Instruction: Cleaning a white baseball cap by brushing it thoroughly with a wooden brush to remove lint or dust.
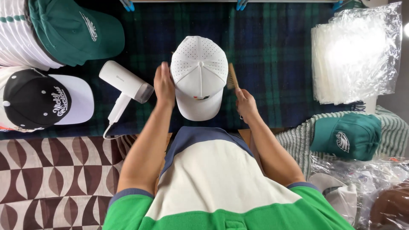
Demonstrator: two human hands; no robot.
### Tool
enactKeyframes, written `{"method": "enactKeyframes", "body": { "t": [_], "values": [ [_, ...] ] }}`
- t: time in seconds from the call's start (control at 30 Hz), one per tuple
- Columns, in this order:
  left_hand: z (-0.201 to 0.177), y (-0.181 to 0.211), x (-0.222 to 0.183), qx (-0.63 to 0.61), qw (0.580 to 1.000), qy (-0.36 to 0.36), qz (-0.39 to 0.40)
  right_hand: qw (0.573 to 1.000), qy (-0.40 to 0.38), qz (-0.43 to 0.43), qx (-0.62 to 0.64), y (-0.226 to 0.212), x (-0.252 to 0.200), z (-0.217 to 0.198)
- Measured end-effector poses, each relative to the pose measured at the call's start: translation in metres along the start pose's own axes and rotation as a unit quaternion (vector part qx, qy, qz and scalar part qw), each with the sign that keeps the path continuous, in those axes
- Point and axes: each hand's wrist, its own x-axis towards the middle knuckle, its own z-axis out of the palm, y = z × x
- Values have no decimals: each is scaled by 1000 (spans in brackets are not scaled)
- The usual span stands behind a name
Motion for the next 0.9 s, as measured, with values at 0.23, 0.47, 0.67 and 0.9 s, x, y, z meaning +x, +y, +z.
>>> {"method": "enactKeyframes", "body": {
  "t": [0.23,0.47,0.67,0.9],
  "values": [
    [-20,-91,-74,-94,984,-86,-126,916,58,-357,-176,-36,-75,-5],
    [-33,-149,-56,-112,974,-133,-147,944,54,-258,-200,-73,-7,3],
    [-34,-148,-57,-92,973,-133,-166,992,23,-62,-107,-64,-13,-13],
    [-32,-145,-57,-73,973,-127,-175,776,6,-552,-305,-164,-51,-9]
  ]
}}
